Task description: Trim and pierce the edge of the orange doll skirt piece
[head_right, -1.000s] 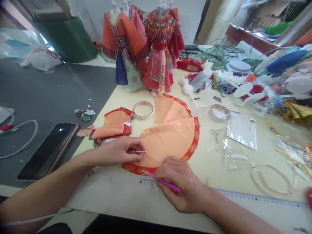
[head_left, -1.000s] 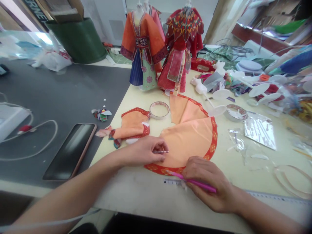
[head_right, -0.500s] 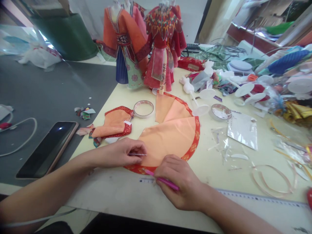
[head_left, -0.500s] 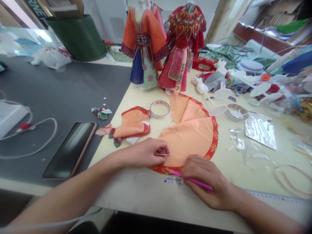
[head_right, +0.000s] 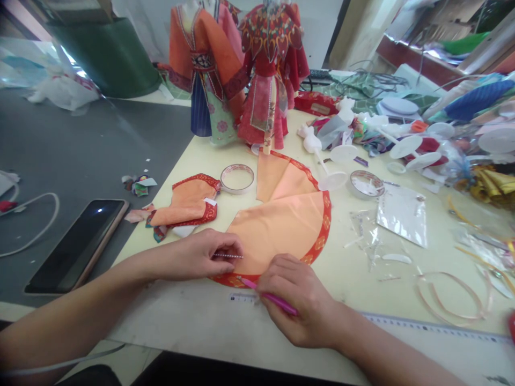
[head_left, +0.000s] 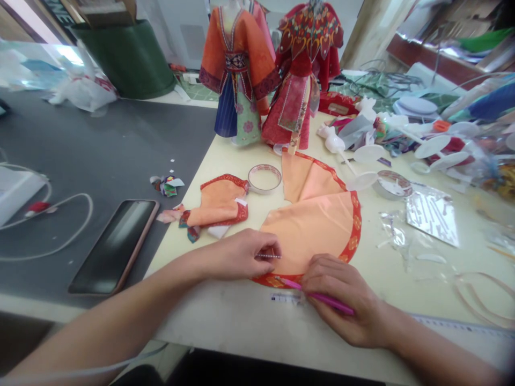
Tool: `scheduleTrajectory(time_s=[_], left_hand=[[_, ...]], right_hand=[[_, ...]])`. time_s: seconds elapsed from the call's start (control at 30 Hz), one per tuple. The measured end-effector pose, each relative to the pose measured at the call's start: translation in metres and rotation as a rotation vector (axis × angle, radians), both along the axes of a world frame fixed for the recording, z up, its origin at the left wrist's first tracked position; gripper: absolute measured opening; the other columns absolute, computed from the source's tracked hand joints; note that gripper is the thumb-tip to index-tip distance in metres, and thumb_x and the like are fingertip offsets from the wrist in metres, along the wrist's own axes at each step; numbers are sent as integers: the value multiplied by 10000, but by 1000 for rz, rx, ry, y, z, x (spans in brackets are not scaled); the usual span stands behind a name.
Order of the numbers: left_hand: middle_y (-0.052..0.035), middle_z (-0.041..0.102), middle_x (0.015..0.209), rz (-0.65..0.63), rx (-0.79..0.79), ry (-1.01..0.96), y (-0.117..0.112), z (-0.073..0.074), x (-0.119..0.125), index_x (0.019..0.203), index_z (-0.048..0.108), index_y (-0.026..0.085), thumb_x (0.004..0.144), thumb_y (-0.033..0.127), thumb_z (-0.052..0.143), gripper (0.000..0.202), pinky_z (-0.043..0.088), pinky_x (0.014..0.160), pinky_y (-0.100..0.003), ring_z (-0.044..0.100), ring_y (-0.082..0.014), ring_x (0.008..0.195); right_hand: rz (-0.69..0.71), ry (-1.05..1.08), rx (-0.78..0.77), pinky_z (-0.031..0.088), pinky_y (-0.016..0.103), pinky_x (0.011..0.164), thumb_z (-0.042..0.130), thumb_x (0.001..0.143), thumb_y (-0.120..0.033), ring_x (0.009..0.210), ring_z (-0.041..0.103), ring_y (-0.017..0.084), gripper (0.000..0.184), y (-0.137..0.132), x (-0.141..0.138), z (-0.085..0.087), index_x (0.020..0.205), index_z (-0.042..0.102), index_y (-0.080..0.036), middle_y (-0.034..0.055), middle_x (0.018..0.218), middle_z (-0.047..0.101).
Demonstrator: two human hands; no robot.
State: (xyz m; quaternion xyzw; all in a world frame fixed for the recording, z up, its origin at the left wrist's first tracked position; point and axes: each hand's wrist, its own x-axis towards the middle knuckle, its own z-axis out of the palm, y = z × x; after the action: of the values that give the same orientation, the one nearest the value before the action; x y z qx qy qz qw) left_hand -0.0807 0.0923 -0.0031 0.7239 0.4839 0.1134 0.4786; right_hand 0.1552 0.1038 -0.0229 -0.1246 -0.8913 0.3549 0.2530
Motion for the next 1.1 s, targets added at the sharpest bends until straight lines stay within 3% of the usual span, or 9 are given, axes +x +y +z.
scheduleTrajectory(time_s=[0.37, 1.1], left_hand=[[37, 575, 719, 19, 145, 97, -8, -2, 9, 787, 510, 188, 738, 150, 502, 63, 322, 550, -202, 490, -100, 627], [15, 623, 775, 10, 165, 166, -10, -5, 13, 792, 521, 191, 730, 152, 495, 77, 346, 582, -232, 539, -136, 683]], right_hand=[[11, -14, -2, 441, 350, 679, 499, 776, -17, 733, 494, 165, 199, 0, 1, 0, 926, 550, -138, 63, 781, 580], [3, -22, 65, 444, 335, 657, 471, 797, -51, 712, 505, 166, 164, 0, 0, 0, 912, 543, -143, 64, 772, 576]])
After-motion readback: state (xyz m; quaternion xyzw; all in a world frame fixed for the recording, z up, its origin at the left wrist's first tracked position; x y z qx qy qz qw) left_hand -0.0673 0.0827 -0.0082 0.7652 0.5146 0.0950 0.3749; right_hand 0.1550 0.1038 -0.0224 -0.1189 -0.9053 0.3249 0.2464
